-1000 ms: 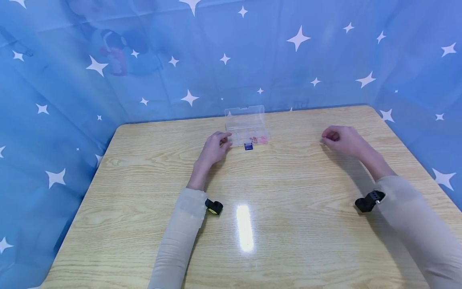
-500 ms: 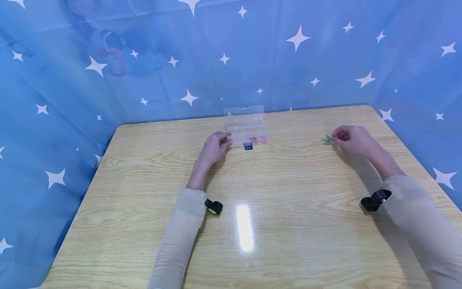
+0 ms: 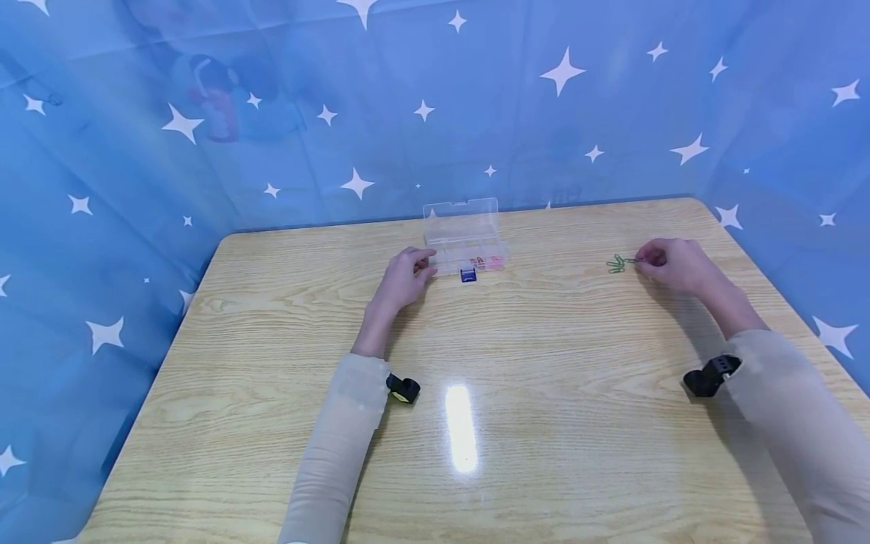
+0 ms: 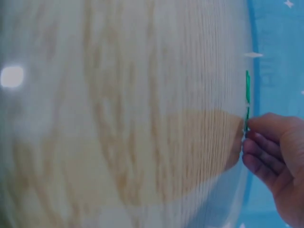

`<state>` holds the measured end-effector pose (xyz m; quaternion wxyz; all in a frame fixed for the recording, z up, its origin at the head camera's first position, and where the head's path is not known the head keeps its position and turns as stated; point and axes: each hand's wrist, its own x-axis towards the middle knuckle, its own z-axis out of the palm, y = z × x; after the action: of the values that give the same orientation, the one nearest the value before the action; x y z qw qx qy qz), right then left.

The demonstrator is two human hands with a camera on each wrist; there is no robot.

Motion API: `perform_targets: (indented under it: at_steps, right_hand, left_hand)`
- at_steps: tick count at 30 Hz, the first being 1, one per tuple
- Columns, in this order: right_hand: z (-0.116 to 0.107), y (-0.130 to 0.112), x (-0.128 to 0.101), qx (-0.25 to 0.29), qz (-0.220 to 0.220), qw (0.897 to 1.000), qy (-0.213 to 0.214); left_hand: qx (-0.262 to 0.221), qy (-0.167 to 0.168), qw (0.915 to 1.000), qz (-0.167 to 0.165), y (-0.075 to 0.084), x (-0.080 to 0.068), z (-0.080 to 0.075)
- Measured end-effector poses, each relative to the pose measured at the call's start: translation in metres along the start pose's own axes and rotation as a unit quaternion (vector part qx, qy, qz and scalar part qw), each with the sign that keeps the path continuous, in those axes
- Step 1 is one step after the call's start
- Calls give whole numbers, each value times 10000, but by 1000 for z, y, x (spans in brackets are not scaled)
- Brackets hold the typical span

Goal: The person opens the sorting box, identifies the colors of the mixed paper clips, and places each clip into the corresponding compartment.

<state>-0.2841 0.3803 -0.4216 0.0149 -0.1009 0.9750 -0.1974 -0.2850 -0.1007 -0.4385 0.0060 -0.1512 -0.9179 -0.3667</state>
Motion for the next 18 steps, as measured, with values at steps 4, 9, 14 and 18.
perform_targets:
  at_steps: [4,9,14,18]
  right_hand:
    - [2,1,1,-51,-17,10000,55]
    - [2,1,3,-77,-36,9999,59]
    - [2,2,4,-102,-30,9999,-33]
    - [2,2,4,-128,-27,9999,-94]
  left_hand:
    - [-11,-2,10000,2,0,0,0]
    - [-23,-4,10000,25,0,1,0]
    - [-5,13,10000,31,0,0,0]
    - [-7,9,10000,21,0,0,0]
